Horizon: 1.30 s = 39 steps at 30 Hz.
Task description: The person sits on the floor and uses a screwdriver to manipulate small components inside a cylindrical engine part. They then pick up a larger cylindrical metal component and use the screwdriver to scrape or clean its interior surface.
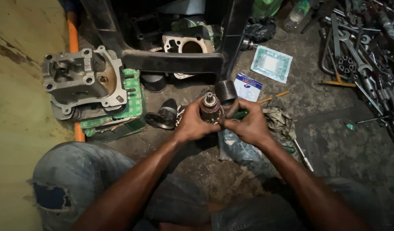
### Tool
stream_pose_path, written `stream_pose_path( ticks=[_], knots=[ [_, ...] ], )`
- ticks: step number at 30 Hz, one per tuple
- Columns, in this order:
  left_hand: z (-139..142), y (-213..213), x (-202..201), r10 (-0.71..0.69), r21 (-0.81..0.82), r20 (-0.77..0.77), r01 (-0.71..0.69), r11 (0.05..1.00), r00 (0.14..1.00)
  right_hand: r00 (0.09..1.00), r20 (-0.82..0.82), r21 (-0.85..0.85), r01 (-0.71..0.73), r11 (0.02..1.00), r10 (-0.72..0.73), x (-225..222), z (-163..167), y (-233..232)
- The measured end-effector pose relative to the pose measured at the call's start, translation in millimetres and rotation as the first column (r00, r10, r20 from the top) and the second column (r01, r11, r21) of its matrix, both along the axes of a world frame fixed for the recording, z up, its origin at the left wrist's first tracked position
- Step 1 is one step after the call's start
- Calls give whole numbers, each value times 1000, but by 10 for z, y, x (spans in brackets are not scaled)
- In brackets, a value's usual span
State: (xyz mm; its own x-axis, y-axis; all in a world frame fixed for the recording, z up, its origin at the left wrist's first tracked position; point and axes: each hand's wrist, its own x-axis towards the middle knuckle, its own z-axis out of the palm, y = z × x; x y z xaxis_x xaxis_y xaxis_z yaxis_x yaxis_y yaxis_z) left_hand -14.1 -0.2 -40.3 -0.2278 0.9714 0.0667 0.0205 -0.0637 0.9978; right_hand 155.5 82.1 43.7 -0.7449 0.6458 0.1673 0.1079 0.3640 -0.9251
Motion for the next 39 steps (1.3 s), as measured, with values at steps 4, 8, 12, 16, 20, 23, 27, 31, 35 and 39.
stream_pose_path(
  ticks=[4, 8, 12, 16, 20, 23, 27, 31, 35, 39],
  knots=[
    [11, 10, 11, -5, -44, 46, 7, 999, 999, 996, 77, 36, 43, 998, -46, -14, 7, -16],
    [9, 11, 13, -28, -26, 65, 30, 999, 997, 998, 63, -79, 28, 996, -23, -14, 9, -23],
    [-24, -3, 3, 2, -41, -53, -4, 999, 999, 1000, 1, -36, 8, 999, -8, -33, 5, -52],
    [-65, -24, 4, -31, 18, 2, 31, 999, 1000, 979, 192, -95, 85, 992, -66, -54, 20, -85],
    [-82, -21, -1, -6, -22, -40, 6, 1000, 999, 971, 235, -26, 51, 998, -43, -31, 72, -75],
    [-81, -4, -10, -31, -37, -25, 30, 999, 999, 985, 172, 76, 6, 997, -19, -16, 98, -55],
    [-80, 6, -35, -32, -87, -13, 31, 996, 999, 990, 132, 64, 33, 997, -41, -26, 108, -49],
    [-88, 5, -54, -39, -92, -29, 36, 995, 999, 983, 181, -31, 26, 999, -20, -50, 117, -83],
    [-99, 14, -52, -44, -77, -40, 41, 996, 998, 978, 207, 2, 23, 1000, -23, -43, 111, -97],
    [-96, 25, -61, -39, -132, -117, 23, 991, 992, 975, 222, 86, -18, 996, -1, -22, 103, -70]
  ],
)
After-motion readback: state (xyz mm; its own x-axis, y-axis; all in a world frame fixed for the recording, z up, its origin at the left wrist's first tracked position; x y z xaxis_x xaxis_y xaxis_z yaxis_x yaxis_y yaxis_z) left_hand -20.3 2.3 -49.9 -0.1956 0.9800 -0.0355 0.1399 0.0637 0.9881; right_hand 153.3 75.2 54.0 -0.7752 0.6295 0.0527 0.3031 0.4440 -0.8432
